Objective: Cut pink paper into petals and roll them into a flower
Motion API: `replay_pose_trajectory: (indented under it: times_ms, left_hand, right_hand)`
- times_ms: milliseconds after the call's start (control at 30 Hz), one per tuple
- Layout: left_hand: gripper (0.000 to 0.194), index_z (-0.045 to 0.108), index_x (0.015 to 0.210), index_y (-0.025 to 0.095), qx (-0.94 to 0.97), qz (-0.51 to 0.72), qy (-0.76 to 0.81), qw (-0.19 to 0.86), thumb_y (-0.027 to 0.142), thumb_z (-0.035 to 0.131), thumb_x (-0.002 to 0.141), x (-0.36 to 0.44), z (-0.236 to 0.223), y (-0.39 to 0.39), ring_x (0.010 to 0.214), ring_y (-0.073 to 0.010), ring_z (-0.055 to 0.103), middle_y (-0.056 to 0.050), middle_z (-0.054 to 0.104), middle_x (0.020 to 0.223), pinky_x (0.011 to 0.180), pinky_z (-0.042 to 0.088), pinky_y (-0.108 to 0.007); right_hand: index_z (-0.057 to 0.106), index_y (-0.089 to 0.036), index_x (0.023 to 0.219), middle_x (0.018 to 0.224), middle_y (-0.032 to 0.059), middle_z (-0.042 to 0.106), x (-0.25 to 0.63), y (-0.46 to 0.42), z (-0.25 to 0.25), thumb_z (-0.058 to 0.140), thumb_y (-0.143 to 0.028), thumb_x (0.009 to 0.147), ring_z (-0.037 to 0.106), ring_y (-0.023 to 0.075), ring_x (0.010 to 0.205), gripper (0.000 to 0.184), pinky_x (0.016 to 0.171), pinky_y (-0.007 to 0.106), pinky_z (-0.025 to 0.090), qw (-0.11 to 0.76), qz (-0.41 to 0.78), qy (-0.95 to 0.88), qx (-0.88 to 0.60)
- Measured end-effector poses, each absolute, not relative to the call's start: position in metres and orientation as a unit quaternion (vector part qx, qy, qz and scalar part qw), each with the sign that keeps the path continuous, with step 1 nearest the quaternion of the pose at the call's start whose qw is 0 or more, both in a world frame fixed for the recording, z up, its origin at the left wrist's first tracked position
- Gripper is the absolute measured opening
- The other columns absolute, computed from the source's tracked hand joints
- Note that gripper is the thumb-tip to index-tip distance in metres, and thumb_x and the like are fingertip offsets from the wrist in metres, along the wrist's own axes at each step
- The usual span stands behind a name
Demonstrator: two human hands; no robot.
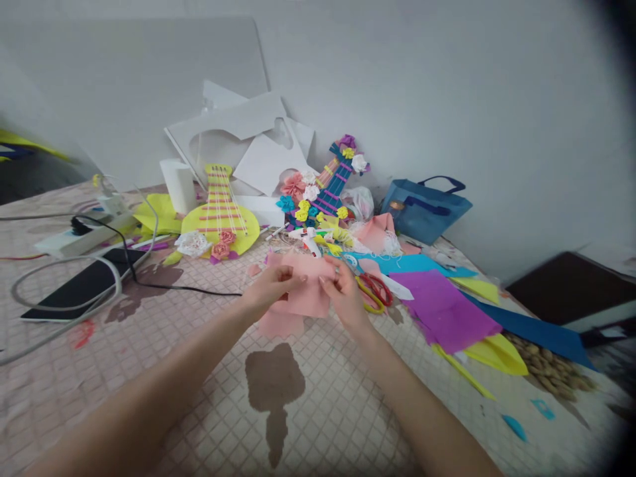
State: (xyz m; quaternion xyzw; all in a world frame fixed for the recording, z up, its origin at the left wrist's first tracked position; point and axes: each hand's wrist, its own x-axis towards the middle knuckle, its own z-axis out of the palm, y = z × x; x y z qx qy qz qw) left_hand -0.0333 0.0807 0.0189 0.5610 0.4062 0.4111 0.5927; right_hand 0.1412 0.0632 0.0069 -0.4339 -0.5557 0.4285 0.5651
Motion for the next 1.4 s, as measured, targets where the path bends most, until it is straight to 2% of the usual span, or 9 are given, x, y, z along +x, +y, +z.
replay_pose_trajectory:
  times_ms: [100, 200, 400, 600, 800, 933, 1033, 1200, 1400]
  left_hand:
    - [0.027, 0.059, 0.068, 0.016, 0.592, 0.457, 0.403, 0.528, 0.040, 0.070, 0.067, -0.035, 0.018, 0.082, 0.057, -0.0126, 0.052, -0.001, 0.057, 0.061, 0.047, 0.036, -0.022]
    - [0.024, 0.058, 0.069, 0.018, 0.595, 0.487, 0.404, 0.496, 0.040, 0.068, 0.068, -0.036, 0.017, 0.085, 0.058, -0.0139, 0.053, 0.000, 0.056, 0.059, 0.048, 0.037, -0.022]
    - [0.022, 0.056, 0.067, 0.016, 0.613, 0.490, 0.415, 0.460, 0.036, 0.065, 0.072, -0.038, 0.018, 0.088, 0.051, -0.0093, 0.046, 0.003, 0.050, 0.057, 0.045, 0.033, -0.020]
    - [0.016, 0.058, 0.079, 0.016, 0.557, 0.497, 0.363, 0.557, 0.031, 0.062, 0.074, -0.037, 0.022, 0.086, 0.053, -0.0064, 0.045, 0.004, 0.048, 0.062, 0.049, 0.037, -0.017]
    - [0.008, 0.061, 0.077, 0.016, 0.503, 0.497, 0.375, 0.599, 0.019, 0.055, 0.072, -0.037, 0.021, 0.086, 0.059, -0.0062, 0.047, 0.001, 0.052, 0.072, 0.051, 0.040, -0.016]
    - [0.025, 0.060, 0.092, 0.018, 0.461, 0.510, 0.411, 0.599, 0.038, 0.054, 0.078, -0.038, 0.021, 0.086, 0.066, -0.0103, 0.054, -0.001, 0.055, 0.079, 0.053, 0.044, -0.020]
    - [0.044, 0.057, 0.100, 0.018, 0.455, 0.463, 0.417, 0.636, 0.053, 0.060, 0.073, -0.037, 0.020, 0.085, 0.063, -0.0109, 0.056, -0.001, 0.056, 0.077, 0.055, 0.046, -0.023]
    - [0.051, 0.055, 0.100, 0.016, 0.489, 0.443, 0.419, 0.624, 0.037, 0.077, 0.059, -0.039, 0.020, 0.084, 0.064, -0.0090, 0.055, 0.000, 0.058, 0.074, 0.054, 0.042, -0.019]
    - [0.037, 0.056, 0.097, 0.014, 0.592, 0.438, 0.400, 0.545, 0.029, 0.070, 0.067, -0.042, 0.021, 0.087, 0.057, -0.0080, 0.051, 0.005, 0.051, 0.061, 0.051, 0.038, -0.019]
  right_hand:
    - [0.051, -0.028, 0.115, 0.093, 0.0027, 0.065, 0.140, 0.064, 0.006, 0.067, -0.038, 0.071, 0.061, 0.0188, 0.079, 0.048, 0.064, 0.030, 0.047, 0.552, 0.530, -0.477, -0.432]
    - [0.057, -0.024, 0.099, 0.089, 0.0025, 0.065, 0.140, 0.065, 0.005, 0.073, -0.037, 0.064, 0.061, 0.0184, 0.078, 0.041, 0.062, 0.029, 0.047, 0.529, 0.597, -0.425, -0.427]
    - [0.057, -0.021, 0.073, 0.074, -0.0029, 0.060, 0.142, 0.066, 0.004, 0.072, -0.031, 0.063, 0.054, 0.0119, 0.064, 0.021, 0.055, 0.023, 0.041, 0.541, 0.590, -0.432, -0.415]
    - [0.056, -0.025, 0.082, 0.076, -0.0031, 0.060, 0.142, 0.066, 0.010, 0.068, -0.031, 0.064, 0.053, 0.0132, 0.065, 0.022, 0.055, 0.024, 0.039, 0.570, 0.569, -0.437, -0.401]
    - [0.059, -0.024, 0.073, 0.067, -0.0038, 0.052, 0.140, 0.063, 0.014, 0.062, -0.025, 0.066, 0.047, 0.0104, 0.057, 0.008, 0.052, 0.022, 0.037, 0.591, 0.550, -0.457, -0.373]
    - [0.062, -0.023, 0.074, 0.068, -0.0026, 0.053, 0.141, 0.064, 0.009, 0.058, -0.026, 0.070, 0.047, 0.0107, 0.059, 0.006, 0.054, 0.024, 0.040, 0.596, 0.508, -0.499, -0.371]
    - [0.063, -0.023, 0.077, 0.070, -0.0022, 0.053, 0.143, 0.065, 0.006, 0.057, -0.026, 0.073, 0.049, 0.0108, 0.060, 0.008, 0.055, 0.024, 0.041, 0.590, 0.474, -0.538, -0.372]
    - [0.062, -0.022, 0.077, 0.072, -0.0008, 0.054, 0.143, 0.064, 0.006, 0.053, -0.041, 0.081, 0.050, 0.0109, 0.058, 0.022, 0.054, 0.025, 0.042, 0.574, 0.451, -0.562, -0.389]
    - [0.059, -0.023, 0.088, 0.073, -0.0019, 0.055, 0.141, 0.062, 0.008, 0.058, -0.051, 0.077, 0.051, 0.0118, 0.058, 0.030, 0.047, 0.023, 0.040, 0.524, 0.498, -0.543, -0.428]
